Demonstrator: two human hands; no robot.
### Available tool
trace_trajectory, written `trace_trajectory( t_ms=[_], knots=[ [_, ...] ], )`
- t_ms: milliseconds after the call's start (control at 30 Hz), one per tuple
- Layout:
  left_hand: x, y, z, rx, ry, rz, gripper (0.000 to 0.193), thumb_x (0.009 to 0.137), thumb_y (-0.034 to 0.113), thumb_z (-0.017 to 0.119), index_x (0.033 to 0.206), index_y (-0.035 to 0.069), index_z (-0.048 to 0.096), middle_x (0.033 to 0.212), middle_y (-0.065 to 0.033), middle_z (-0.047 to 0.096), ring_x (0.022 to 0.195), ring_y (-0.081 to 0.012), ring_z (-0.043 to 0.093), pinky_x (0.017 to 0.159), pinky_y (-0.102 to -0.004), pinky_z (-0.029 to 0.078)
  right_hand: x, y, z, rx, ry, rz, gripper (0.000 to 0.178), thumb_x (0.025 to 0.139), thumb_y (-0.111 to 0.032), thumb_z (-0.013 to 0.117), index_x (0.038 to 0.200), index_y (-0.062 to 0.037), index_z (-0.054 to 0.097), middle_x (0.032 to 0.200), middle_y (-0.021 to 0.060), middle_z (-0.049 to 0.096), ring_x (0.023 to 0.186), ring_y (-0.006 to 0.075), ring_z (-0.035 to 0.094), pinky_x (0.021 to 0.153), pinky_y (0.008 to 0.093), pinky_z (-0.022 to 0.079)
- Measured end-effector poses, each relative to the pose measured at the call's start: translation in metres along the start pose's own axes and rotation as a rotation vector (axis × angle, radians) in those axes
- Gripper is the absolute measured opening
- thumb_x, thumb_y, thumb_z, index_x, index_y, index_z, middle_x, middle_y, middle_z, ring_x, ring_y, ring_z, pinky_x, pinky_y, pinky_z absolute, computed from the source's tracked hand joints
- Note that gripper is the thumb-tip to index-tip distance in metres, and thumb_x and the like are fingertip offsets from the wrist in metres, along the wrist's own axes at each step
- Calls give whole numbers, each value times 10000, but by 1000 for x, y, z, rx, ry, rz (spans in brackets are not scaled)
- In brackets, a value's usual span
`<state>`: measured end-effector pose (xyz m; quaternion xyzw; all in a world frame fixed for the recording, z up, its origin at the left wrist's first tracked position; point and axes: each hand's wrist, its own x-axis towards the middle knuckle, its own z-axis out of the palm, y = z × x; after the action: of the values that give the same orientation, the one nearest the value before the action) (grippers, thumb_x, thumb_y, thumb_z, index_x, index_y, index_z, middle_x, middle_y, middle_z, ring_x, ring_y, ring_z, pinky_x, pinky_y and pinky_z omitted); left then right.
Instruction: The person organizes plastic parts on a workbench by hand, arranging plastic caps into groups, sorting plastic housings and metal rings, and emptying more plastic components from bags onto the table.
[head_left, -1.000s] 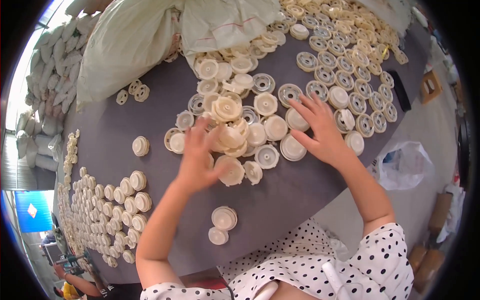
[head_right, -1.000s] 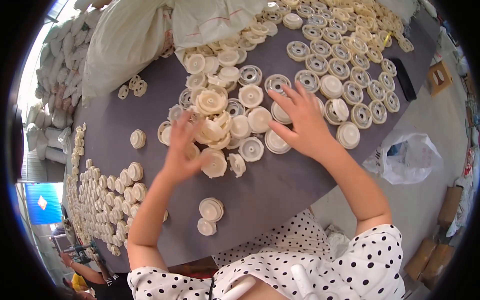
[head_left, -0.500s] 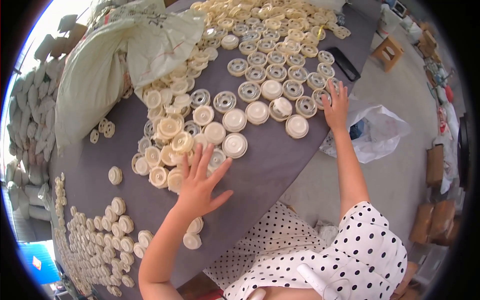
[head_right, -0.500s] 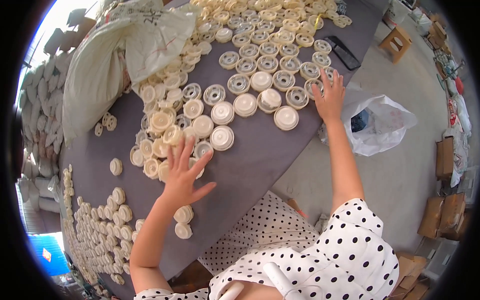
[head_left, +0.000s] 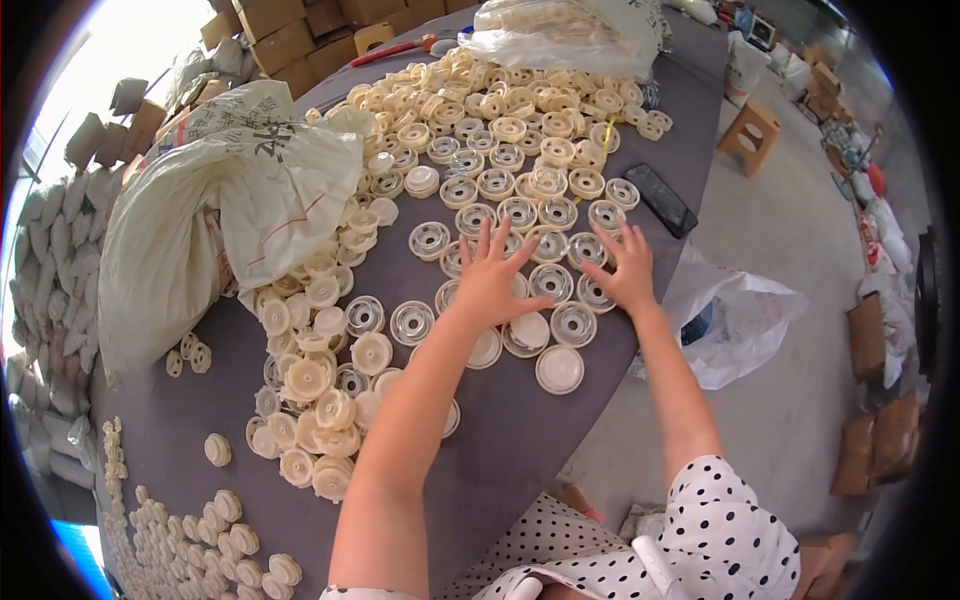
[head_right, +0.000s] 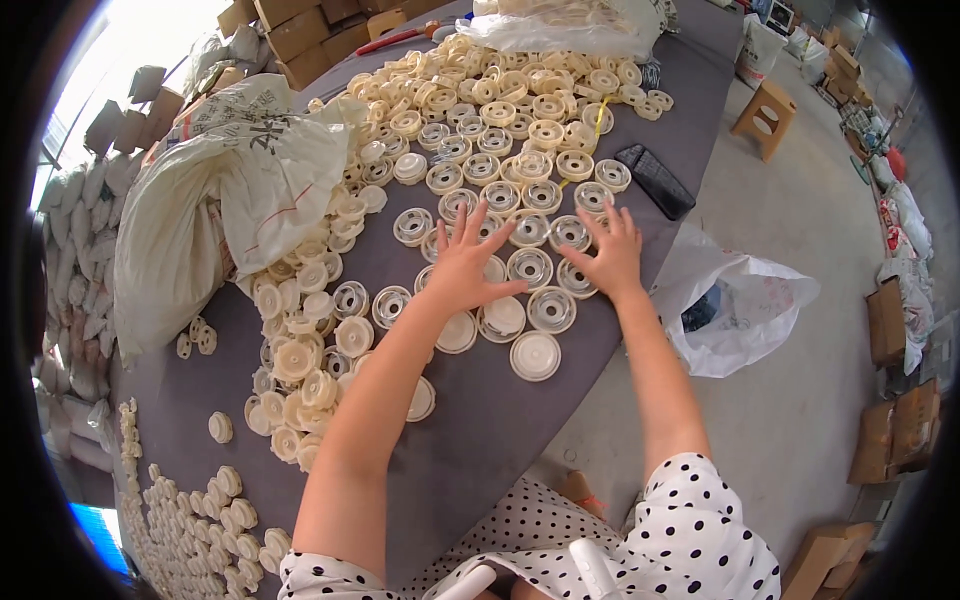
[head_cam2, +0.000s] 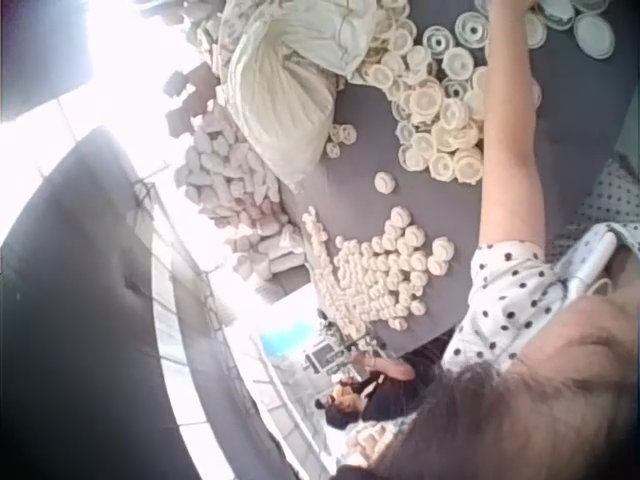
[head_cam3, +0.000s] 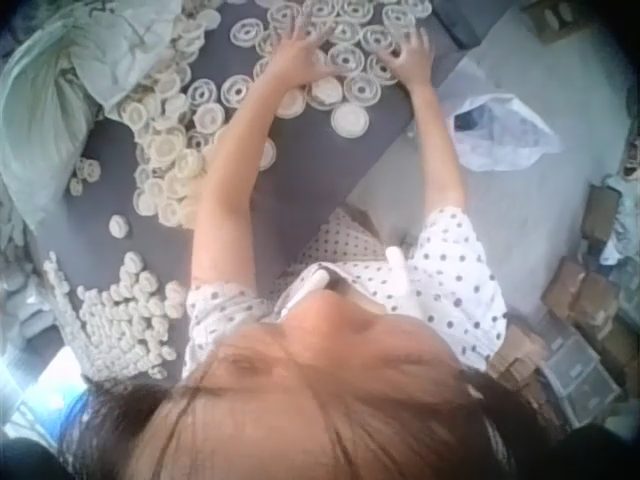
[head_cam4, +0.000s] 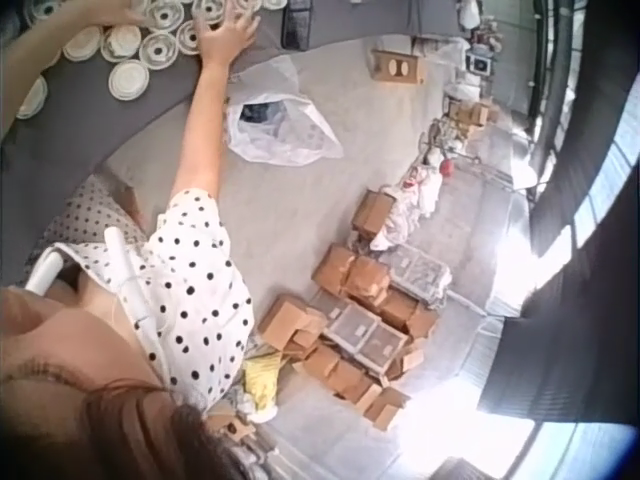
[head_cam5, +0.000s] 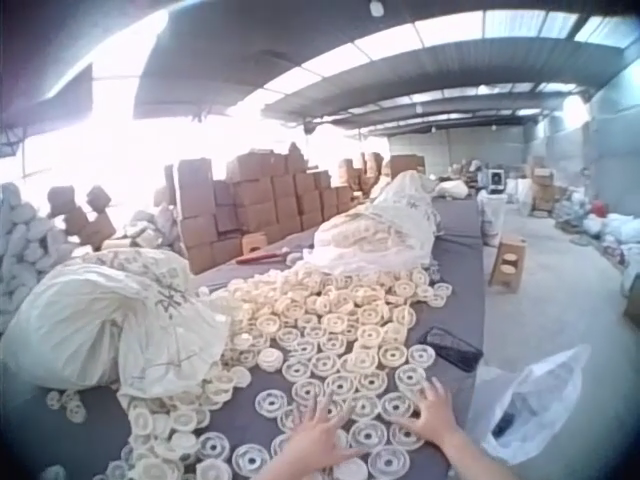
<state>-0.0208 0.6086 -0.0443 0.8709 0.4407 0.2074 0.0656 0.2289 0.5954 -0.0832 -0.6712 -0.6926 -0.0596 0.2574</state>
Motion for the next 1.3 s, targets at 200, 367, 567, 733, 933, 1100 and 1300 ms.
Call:
trace_trajectory(
  t_ms=[200,367,567,733,933,1100,1300],
  knots=[
    [-8,-15,-1,132,-115,-69,811,642,668,654,1304,222,514,1423,-160,341,1348,-429,213,1047,-655,146,-5,-33,7,98,2,-65,602,708,-517,678,1226,-221,595,1330,111,478,1249,376,378,1028,483,287],
    [-43,-26,-18,198,-94,-101,765,655,659,650,1248,186,557,1380,-159,377,1323,-424,259,1037,-654,178,-18,-75,7,150,4,-95,611,696,-509,691,1227,-223,592,1318,99,488,1251,368,370,1026,483,279],
    [-100,-42,-42,219,-80,-163,697,657,607,681,1184,159,592,1371,-156,376,1307,-420,277,1038,-646,182,-44,-127,16,195,-13,-131,640,670,-517,700,1230,-228,587,1296,93,500,1242,366,372,1022,512,267],
    [-145,-49,-65,228,-69,-232,657,652,563,706,1158,159,598,1356,-146,381,1302,-397,287,1036,-632,194,-59,-167,21,281,-23,-165,645,657,-552,692,1205,-226,602,1282,95,510,1242,374,366,1016,559,247],
    [-202,-64,-92,258,-49,-353,654,638,567,711,1166,196,603,1362,-146,388,1295,-414,291,1022,-653,194,-75,-226,24,374,-48,-239,642,653,-550,700,1188,-206,612,1272,99,511,1245,372,359,1015,578,236],
    [-246,-65,-106,272,-61,-460,659,635,567,712,1161,185,601,1370,-140,373,1295,-414,292,1022,-655,184,-94,-261,31,446,-100,-282,643,655,-558,695,1184,-201,614,1276,101,507,1242,370,359,1004,597,243],
    [-256,-64,-141,110,-80,-532,666,684,558,682,1192,141,577,1318,-157,442,1300,-377,322,1063,-627,118,-101,-251,17,617,-155,-212,666,744,-487,656,1331,-230,474,1417,152,362,1346,428,210,1024,648,176]
  ],
)
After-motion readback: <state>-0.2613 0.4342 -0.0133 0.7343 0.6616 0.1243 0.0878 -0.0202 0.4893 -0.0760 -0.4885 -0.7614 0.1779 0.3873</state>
